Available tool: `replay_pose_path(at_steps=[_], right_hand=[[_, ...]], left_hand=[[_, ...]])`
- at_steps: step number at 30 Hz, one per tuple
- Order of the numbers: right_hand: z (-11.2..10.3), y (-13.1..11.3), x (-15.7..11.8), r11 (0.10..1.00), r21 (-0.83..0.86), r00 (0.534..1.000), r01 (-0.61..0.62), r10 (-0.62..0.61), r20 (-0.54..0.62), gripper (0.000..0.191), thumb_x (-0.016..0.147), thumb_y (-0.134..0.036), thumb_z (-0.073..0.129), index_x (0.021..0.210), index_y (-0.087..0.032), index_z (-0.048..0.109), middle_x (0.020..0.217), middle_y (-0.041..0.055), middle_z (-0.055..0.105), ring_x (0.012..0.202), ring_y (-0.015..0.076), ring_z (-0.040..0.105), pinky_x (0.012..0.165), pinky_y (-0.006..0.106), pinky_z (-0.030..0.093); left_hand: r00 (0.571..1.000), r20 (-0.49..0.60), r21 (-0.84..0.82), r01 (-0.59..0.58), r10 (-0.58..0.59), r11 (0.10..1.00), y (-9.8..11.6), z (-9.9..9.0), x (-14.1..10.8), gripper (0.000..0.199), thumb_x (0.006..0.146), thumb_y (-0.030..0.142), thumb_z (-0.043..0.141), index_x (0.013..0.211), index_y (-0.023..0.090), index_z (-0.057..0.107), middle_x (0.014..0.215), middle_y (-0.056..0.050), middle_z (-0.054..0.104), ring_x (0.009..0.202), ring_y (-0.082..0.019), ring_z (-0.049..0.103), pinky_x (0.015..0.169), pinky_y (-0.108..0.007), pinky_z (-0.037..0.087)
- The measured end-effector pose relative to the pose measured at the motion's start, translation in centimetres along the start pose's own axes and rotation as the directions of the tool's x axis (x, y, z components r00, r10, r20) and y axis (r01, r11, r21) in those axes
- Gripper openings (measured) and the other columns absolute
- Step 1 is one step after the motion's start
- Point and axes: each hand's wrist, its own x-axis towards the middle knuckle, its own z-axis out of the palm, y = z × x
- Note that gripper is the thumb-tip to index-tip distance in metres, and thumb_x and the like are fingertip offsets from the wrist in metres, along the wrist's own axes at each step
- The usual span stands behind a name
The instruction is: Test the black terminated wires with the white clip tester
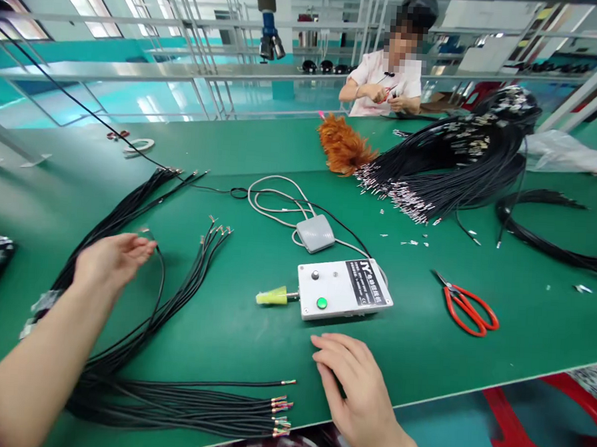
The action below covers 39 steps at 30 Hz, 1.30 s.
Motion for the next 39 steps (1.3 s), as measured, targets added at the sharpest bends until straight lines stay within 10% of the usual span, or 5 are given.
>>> replay_pose_path(at_steps=[5, 9, 11, 21, 39], right_hand=[[0.9, -0.1, -0.8, 0.980, 0.091, 0.983, -0.175, 0.169, 0.067, 0.022, 0.092, -0.010, 0.052, 0.108, -0.023, 0.059, 0.113, 0.0070, 0.070, 0.109, 0.0214, 0.060, 0.092, 0.039, 0.051], [1.2, -0.9, -0.1, 0.925, 0.235, 0.955, -0.297, 0.282, 0.095, 0.018, 0.093, -0.015, 0.051, 0.104, -0.024, 0.062, 0.110, 0.0066, 0.070, 0.106, 0.0217, 0.062, 0.093, 0.040, 0.050], [1.3, -1.6, 0.5, 0.836, 0.349, 0.906, -0.423, 0.398, 0.143, 0.014, 0.094, -0.022, 0.052, 0.102, -0.024, 0.064, 0.107, 0.0067, 0.070, 0.102, 0.0212, 0.064, 0.091, 0.039, 0.050], [2.4, -4.2, 4.0, -0.233, 0.753, 0.559, -0.616, 0.545, 0.626, 0.029, 0.076, -0.042, 0.078, 0.083, -0.016, 0.067, 0.066, -0.0023, 0.062, 0.053, 0.0065, 0.055, 0.053, 0.019, 0.039], [3.1, -6.2, 4.0, -0.355, 0.775, 0.567, -0.524, 0.534, 0.628, 0.029, 0.067, -0.032, 0.085, 0.080, -0.016, 0.064, 0.058, -0.0058, 0.056, 0.049, 0.0042, 0.050, 0.050, 0.015, 0.034]], left_hand=[[0.941, 0.323, 0.134, -0.155, 0.105, 0.979, -0.5, 1.8, -8.5, 0.009, 0.075, 0.019, 0.067, 0.074, 0.018, 0.057, 0.064, 0.004, 0.058, 0.059, -0.013, 0.054, 0.059, -0.023, 0.044], [0.513, 0.858, 0.222, -0.440, 0.041, 0.870, -2.3, 4.6, -19.0, 0.011, 0.077, 0.011, 0.064, 0.083, 0.021, 0.065, 0.089, -0.004, 0.066, 0.082, -0.022, 0.060, 0.076, -0.035, 0.051], [0.438, 0.899, 0.273, -0.530, -0.016, 0.802, -2.6, 5.2, -20.9, 0.015, 0.086, 0.009, 0.050, 0.084, 0.020, 0.060, 0.091, -0.005, 0.064, 0.083, -0.022, 0.058, 0.077, -0.036, 0.049], [0.553, 0.833, 0.221, -0.363, 0.019, 0.905, -2.3, 4.5, -20.2, 0.019, 0.095, 0.020, 0.046, 0.082, 0.022, 0.061, 0.078, -0.002, 0.068, 0.069, -0.017, 0.062, 0.066, -0.026, 0.047], [0.710, 0.658, 0.192, -0.480, 0.251, 0.856, -2.2, 4.7, -21.2, 0.018, 0.090, 0.015, 0.053, 0.074, 0.022, 0.056, 0.064, 0.002, 0.056, 0.055, -0.012, 0.055, 0.052, -0.020, 0.043]])
